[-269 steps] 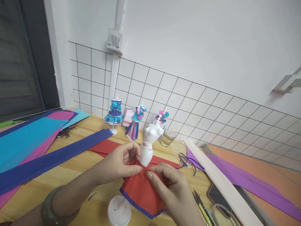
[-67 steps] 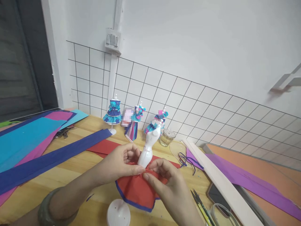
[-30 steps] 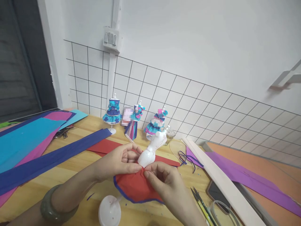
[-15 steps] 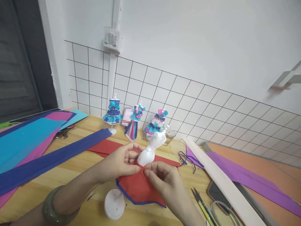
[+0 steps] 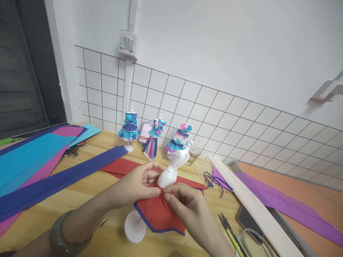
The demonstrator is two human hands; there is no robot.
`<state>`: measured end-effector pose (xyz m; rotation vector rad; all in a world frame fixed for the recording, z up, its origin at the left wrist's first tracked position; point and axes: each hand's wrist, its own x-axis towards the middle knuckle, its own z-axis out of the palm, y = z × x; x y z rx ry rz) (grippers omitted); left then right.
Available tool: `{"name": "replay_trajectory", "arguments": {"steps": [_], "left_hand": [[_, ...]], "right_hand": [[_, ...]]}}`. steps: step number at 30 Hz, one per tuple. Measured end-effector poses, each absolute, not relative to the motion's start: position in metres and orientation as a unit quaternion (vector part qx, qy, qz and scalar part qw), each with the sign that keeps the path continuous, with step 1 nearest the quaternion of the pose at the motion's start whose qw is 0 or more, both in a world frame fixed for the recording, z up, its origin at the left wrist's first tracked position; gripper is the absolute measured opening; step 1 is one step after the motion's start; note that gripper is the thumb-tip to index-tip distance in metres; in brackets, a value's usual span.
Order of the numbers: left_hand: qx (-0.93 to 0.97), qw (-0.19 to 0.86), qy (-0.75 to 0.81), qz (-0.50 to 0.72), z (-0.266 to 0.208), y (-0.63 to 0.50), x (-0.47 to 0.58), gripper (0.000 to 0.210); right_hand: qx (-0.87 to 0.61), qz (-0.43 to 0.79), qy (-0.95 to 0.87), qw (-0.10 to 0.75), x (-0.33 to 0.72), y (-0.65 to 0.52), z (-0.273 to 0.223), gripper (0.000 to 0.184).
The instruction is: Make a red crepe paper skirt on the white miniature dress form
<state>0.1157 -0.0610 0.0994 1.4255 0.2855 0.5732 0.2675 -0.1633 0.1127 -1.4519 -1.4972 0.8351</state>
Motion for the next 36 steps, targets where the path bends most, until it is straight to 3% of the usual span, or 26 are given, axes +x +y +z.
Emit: {"name": "replay_trajectory", "arguments": {"steps": [23, 36], "left_hand": [[0.634, 0.714, 0.126, 0.271, 0.103, -0.068, 0.117, 0.036], [0.625, 0.722, 0.087, 0.285, 0.106, -0.074, 0.121, 0.021]], "right_hand": [[-0.617, 0.251, -0.594, 0.451, 0.266, -0.162, 0.108, 0.021], [-0.620, 0.231, -0.597, 0.453, 0.264, -0.164, 0.108, 0.019]]}}
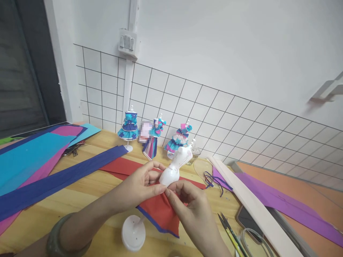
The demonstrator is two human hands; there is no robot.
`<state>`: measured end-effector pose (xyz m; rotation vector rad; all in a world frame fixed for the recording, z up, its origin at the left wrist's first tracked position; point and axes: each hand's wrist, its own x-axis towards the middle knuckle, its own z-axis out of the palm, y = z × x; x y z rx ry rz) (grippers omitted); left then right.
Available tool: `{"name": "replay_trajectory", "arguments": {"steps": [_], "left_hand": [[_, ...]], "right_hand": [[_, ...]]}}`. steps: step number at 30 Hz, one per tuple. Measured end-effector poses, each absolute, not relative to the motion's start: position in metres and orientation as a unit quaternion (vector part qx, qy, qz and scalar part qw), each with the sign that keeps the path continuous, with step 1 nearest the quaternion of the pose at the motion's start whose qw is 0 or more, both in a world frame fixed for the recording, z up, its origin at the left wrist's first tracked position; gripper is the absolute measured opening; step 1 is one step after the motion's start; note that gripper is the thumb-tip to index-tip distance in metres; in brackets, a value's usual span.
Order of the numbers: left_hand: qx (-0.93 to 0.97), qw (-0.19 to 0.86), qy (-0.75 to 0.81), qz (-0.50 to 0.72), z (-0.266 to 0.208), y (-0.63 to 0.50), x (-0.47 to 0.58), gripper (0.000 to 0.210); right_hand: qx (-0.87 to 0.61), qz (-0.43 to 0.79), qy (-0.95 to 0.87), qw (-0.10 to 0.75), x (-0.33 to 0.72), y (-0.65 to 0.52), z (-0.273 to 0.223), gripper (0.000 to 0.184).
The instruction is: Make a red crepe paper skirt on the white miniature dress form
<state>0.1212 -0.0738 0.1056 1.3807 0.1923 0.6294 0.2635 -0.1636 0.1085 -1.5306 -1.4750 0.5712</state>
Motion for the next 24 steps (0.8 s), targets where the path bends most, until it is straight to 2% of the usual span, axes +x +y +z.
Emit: {"name": "replay_trajectory", "arguments": {"steps": [9, 14, 24], "left_hand": [[0.660, 0.674, 0.118, 0.310, 0.1102, -0.0703, 0.1152, 0.025], [0.647, 0.693, 0.097, 0.303, 0.1066, -0.0713, 0.1172, 0.028], [0.645, 0.702, 0.108, 0.281, 0.1059, -0.0728, 0.1152, 0.038]], "right_hand": [[-0.632, 0.244, -0.588, 0.443, 0.2622, -0.1674, 0.1104, 0.021], [-0.617, 0.305, -0.571, 0.448, 0.2639, -0.1662, 0.1110, 0.027], [-0.640, 0.249, -0.585, 0.432, 0.2644, -0.1657, 0.1111, 0.027]]}}
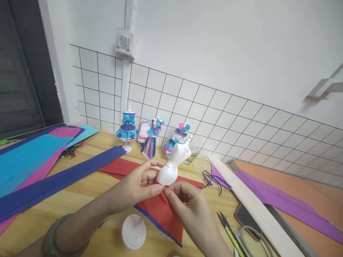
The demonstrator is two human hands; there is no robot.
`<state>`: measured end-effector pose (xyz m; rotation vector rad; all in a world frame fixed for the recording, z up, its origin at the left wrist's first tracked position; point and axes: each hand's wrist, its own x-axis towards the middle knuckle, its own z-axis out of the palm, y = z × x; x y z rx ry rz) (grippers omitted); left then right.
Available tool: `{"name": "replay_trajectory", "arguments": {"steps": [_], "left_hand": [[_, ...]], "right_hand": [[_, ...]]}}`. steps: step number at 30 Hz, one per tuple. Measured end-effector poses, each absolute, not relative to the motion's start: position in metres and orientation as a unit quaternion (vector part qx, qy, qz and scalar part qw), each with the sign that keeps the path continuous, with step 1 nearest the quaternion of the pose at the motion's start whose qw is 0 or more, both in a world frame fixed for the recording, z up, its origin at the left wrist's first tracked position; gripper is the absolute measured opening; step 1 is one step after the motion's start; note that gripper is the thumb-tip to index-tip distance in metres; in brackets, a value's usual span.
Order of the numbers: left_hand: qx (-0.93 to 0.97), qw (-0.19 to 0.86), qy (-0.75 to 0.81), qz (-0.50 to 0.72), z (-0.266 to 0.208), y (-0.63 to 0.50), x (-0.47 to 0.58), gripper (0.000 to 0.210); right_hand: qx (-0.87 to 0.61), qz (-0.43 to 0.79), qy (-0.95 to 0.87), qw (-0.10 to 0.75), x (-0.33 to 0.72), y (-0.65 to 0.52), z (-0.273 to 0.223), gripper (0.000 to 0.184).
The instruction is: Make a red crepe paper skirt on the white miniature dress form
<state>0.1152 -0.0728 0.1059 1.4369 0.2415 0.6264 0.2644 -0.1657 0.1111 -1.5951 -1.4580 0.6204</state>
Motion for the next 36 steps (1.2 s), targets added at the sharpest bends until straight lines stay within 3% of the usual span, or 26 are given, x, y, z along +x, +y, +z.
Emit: {"name": "replay_trajectory", "arguments": {"steps": [14, 36], "left_hand": [[0.661, 0.670, 0.142, 0.307, 0.1015, -0.0703, 0.1174, 0.038], [0.642, 0.704, 0.118, 0.279, 0.1082, -0.0762, 0.1170, 0.040]], "right_hand": [[-0.622, 0.250, -0.602, 0.434, 0.2637, -0.1666, 0.1131, 0.020], [-0.618, 0.222, -0.599, 0.459, 0.2614, -0.1657, 0.1122, 0.016]]}}
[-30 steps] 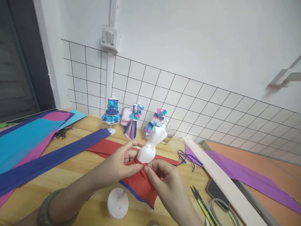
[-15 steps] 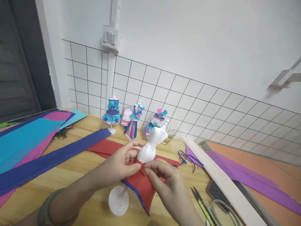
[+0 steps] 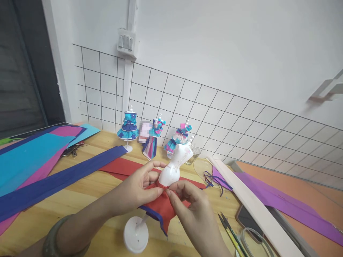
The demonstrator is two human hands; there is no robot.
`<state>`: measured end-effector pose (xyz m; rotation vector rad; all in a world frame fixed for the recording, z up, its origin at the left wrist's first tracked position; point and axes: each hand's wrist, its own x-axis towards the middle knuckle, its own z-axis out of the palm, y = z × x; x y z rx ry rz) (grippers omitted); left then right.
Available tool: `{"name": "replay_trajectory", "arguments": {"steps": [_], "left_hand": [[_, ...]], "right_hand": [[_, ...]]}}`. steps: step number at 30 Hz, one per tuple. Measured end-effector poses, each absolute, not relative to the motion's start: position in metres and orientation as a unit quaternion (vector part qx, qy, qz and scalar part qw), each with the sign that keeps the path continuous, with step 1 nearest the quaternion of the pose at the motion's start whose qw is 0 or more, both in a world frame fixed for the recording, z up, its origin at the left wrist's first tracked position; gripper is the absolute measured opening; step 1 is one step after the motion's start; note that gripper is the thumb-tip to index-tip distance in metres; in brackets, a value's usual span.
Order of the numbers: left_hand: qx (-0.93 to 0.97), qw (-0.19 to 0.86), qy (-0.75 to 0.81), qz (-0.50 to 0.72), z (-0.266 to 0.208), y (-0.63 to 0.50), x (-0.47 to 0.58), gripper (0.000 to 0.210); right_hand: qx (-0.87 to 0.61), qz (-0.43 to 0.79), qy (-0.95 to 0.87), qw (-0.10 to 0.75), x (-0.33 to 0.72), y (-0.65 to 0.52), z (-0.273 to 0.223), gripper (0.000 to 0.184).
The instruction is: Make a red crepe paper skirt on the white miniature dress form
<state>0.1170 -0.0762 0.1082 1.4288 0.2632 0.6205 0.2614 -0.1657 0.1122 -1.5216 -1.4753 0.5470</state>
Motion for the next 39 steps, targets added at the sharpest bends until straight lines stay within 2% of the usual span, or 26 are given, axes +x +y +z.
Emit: {"name": "replay_trajectory", "arguments": {"steps": [14, 18, 22, 26, 31, 39], "left_hand": [[0.631, 0.695, 0.183, 0.291, 0.107, -0.080, 0.122, 0.038], [0.621, 0.702, 0.185, 0.296, 0.100, -0.074, 0.124, 0.039], [0.618, 0.675, 0.243, 0.320, 0.096, -0.067, 0.126, 0.042], [0.599, 0.655, 0.305, 0.344, 0.100, -0.066, 0.127, 0.046], [0.595, 0.655, 0.319, 0.340, 0.103, -0.069, 0.128, 0.047], [0.617, 0.636, 0.318, 0.337, 0.103, -0.065, 0.125, 0.048]], "right_hand": [[-0.649, 0.169, -0.608, 0.425, 0.261, -0.166, 0.107, 0.018], [-0.651, 0.149, -0.616, 0.418, 0.265, -0.164, 0.106, 0.013], [-0.607, 0.062, -0.666, 0.429, 0.267, -0.166, 0.108, 0.014], [-0.536, -0.079, -0.758, 0.362, 0.259, -0.169, 0.108, 0.028], [-0.481, -0.250, -0.780, 0.314, 0.248, -0.164, 0.100, 0.022], [-0.405, -0.304, -0.807, 0.303, 0.236, -0.162, 0.091, 0.024]]}}
